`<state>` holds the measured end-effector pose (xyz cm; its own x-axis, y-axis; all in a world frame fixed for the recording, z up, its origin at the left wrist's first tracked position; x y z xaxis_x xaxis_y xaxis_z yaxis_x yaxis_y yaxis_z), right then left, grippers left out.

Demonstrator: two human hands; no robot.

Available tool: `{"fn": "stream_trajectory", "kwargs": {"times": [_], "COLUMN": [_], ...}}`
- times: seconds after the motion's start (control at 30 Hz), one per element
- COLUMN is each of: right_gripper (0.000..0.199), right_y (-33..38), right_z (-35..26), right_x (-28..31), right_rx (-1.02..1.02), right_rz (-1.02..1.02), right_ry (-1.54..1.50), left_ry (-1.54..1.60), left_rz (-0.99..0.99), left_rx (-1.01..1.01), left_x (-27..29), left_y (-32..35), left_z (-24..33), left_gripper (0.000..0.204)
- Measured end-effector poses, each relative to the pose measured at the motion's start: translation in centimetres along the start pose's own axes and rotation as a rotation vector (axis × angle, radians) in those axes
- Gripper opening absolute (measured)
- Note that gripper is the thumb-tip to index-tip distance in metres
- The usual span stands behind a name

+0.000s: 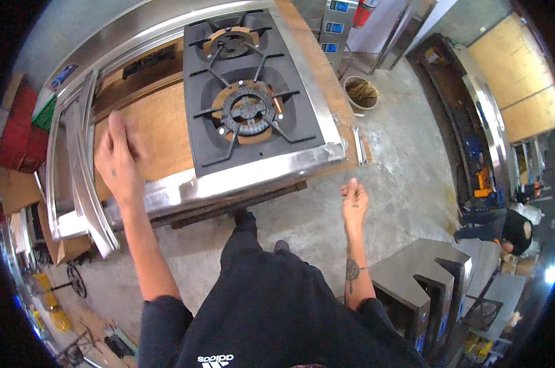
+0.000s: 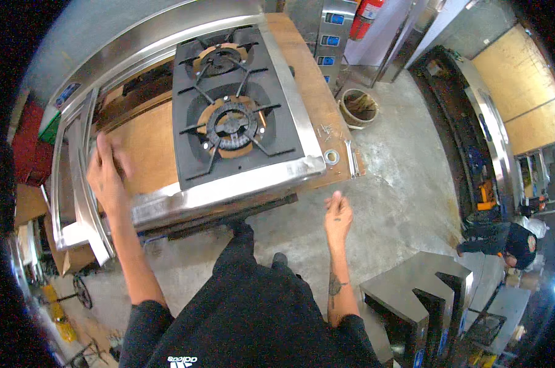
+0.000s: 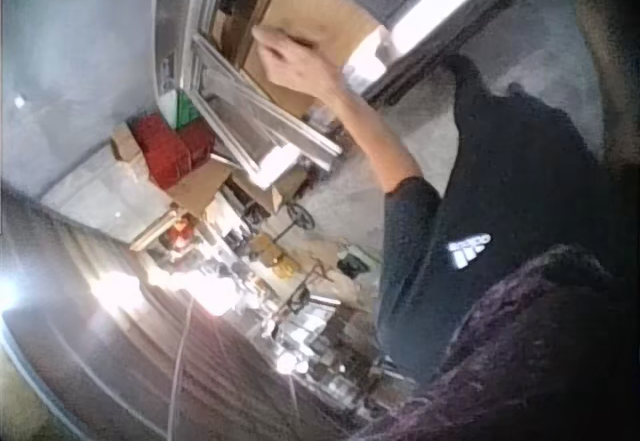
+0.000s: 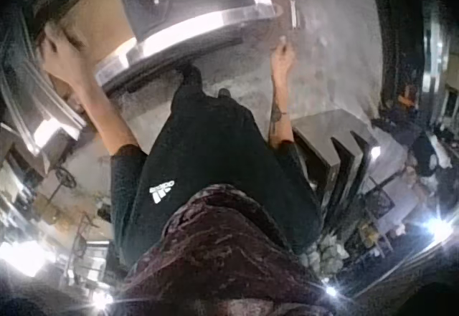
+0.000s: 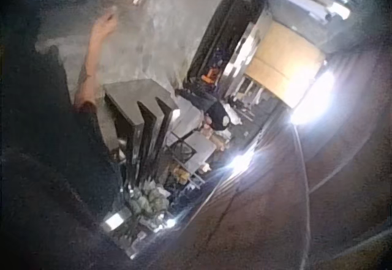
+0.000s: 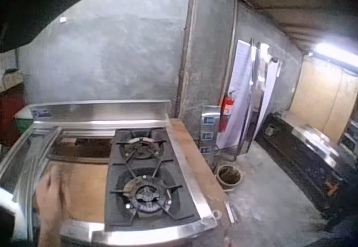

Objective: The person assembles a gas stove by connecting copper gas lines to the burner valves, positioning the burner grates, and securing the top plate. They repeatedly lift and reposition the stove unit to access the underside and align components.

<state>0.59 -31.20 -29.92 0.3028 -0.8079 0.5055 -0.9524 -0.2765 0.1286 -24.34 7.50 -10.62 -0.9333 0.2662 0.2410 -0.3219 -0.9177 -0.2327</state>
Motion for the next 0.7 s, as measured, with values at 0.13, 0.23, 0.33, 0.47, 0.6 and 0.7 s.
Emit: {"fn": "stream_trajectory", "kwargs": {"times": [0.13,0.23,0.33,0.47,0.6,0.7], "right_gripper": [0.037,0.041,0.044,0.048,0.049,0.046], "right_y": [8.2,13.7,17.3,16.1,8.9,3.6], "right_z": [0.1,-1.7,-3.0,-1.1,0.5,-2.6], "right_x": [-1.0,-1.1,-0.7,-0.4,-0.8,0.0], "right_rx": [0.314,0.446,0.794,0.781,0.261,0.645], "right_rz": [-0.096,-0.174,-0.332,-0.443,-0.240,-0.045], "right_ry": [-0.017,0.027,0.036,0.111,0.130,0.111], "left_ry": [0.252,0.542,1.071,1.222,0.409,-0.321], "left_rz": [-0.415,-0.664,-0.630,-0.785,-0.800,-0.361], "left_rx": [0.088,0.599,1.068,1.048,0.492,-0.161], "left_x": [-4.7,-10.2,-13.2,-12.0,-6.1,-2.7], "left_y": [17.5,28.1,34.9,36.4,30.6,22.6], "left_z": [-1.8,-5.0,-5.3,-2.8,-1.7,-1.9], "left_gripper": [0.036,0.038,0.056,0.067,0.047,0.031]}}
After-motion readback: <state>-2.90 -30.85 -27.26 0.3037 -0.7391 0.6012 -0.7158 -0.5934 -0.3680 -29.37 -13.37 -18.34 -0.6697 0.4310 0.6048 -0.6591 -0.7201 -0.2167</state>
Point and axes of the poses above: each hand's wrist, its own y-axis away from the middle knuckle, its own x-axis out of the back of the hand, z = x × y, the point moved 1 cm from there along -y, towards the middle knuckle, and after that the axes turned 5 degrees about -z, right-handed, at the moved point
